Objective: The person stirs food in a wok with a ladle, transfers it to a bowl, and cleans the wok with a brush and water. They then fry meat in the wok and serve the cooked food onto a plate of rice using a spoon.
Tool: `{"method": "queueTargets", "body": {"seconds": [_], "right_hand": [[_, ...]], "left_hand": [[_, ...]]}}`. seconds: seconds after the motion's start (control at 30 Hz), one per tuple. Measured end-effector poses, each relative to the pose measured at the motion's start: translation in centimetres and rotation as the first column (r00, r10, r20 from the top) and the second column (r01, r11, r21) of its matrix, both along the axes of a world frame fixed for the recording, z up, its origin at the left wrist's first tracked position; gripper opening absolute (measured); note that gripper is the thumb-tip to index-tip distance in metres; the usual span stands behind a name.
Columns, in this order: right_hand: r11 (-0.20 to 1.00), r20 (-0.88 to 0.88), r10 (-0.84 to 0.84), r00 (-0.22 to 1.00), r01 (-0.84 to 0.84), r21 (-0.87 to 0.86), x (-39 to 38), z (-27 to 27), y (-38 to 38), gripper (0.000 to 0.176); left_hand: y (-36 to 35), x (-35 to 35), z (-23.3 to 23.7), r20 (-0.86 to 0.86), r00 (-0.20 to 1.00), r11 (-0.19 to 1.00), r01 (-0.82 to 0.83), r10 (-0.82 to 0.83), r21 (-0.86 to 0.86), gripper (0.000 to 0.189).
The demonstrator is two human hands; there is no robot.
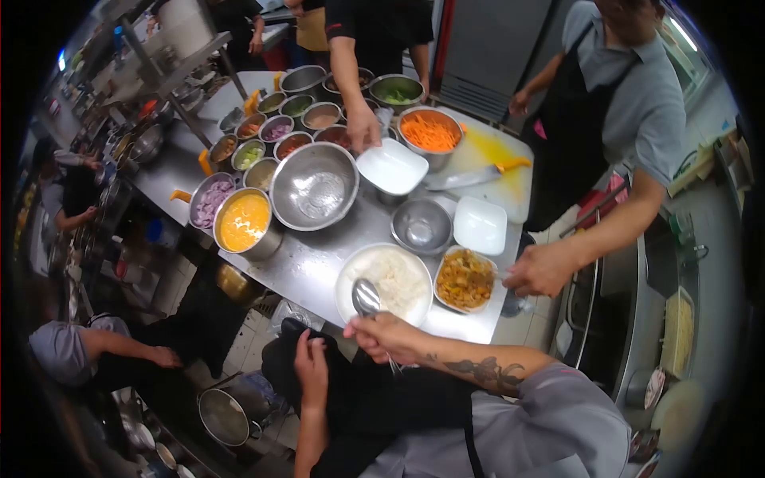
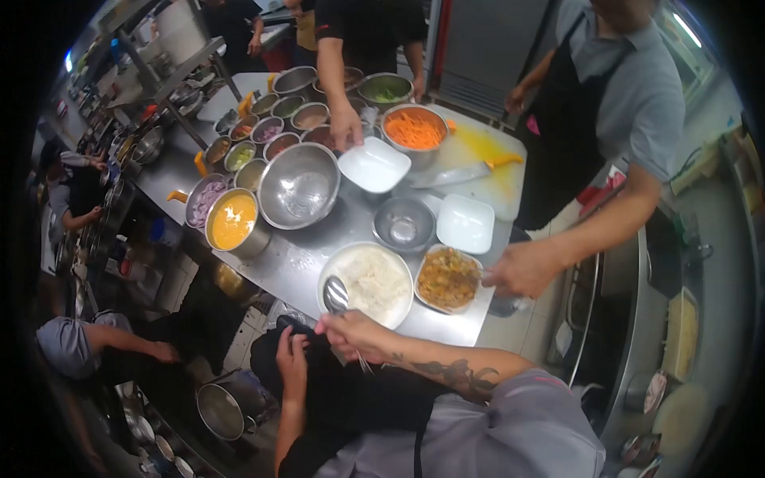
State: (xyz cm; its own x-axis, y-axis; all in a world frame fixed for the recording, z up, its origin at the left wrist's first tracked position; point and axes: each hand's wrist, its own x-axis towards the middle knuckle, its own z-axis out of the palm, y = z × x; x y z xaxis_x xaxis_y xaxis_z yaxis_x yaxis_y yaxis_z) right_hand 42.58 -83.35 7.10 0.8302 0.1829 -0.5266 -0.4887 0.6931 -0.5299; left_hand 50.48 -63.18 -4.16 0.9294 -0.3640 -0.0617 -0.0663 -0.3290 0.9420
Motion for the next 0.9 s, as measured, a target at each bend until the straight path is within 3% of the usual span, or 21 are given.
{"method": "queueTargets", "body": {"seconds": [0.03,0.13,0.23,0.33,0.43,0.47,0.53,0.57,0.6,0.7,0.8,0.9], "right_hand": [[1.0,-0.007,0.005,1.0,-0.005,0.004,-1.8,-0.8,0.4,0.028],[1.0,-0.047,-0.005,0.999,0.005,-0.001,-6.6,-1.6,0.3,0.027],[0.986,-0.123,-0.155,0.98,0.147,-0.075,-9.7,-0.2,-2.0,0.024],[0.937,-0.118,-0.269,0.956,0.231,-0.261,-12.7,-0.6,-3.6,0.026],[0.811,0.09,-0.148,0.985,0.173,-0.558,-14.6,-1.5,-4.6,0.028],[0.703,0.109,-0.05,0.993,0.113,-0.702,-15.0,-1.3,-5.1,0.026],[0.329,0.16,0.053,0.986,0.134,-0.935,-16.1,-0.9,-6.1,0.024],[0.111,0.168,0.112,0.979,0.156,-0.982,-16.5,-0.7,-6.7,0.023],[0.009,0.099,0.064,0.993,0.099,-0.995,-17.0,0.4,-7.3,0.02],[-0.226,-0.174,-0.026,0.984,-0.175,-0.958,-18.5,2.2,-9.4,0.018],[-0.464,-0.333,-0.08,0.939,-0.331,-0.822,-20.3,3.3,-11.6,0.015],[-0.568,-0.463,-0.063,0.884,-0.414,-0.712,-20.6,3.6,-13.1,0.014]], "left_hand": [[-1.2,-0.6,0.2,-0.222,0.975,0.995,0.002,-0.024,-0.1,0.039],[-3.5,-1.5,-0.5,-0.354,0.923,0.988,0.129,-0.152,-0.087,0.041],[-4.7,-1.6,-2.2,-0.428,0.876,0.973,0.181,-0.224,-0.14,0.048],[-5.8,-1.2,-2.7,-0.443,0.868,0.974,0.183,-0.224,-0.134,0.047],[-6.4,-0.4,-3.0,-0.447,0.869,0.977,0.196,-0.214,-0.086,0.041],[-6.3,-0.5,-3.1,-0.455,0.864,0.976,0.208,-0.215,-0.068,0.039],[-6.1,-1.1,-3.1,-0.497,0.846,0.98,0.195,-0.193,-0.047,0.036],[-6.2,-1.2,-3.0,-0.514,0.838,0.981,0.191,-0.183,-0.038,0.035],[-6.1,-1.4,-2.7,-0.53,0.829,0.982,0.183,-0.179,-0.046,0.035],[-5.8,-1.7,-2.3,-0.544,0.821,0.985,0.157,-0.174,-0.077,0.034],[-6.4,-1.5,-2.6,-0.514,0.838,0.983,0.155,-0.186,-0.103,0.035],[-7.0,-1.5,-2.6,-0.519,0.84,0.987,0.137,-0.159,-0.08,0.036]]}}
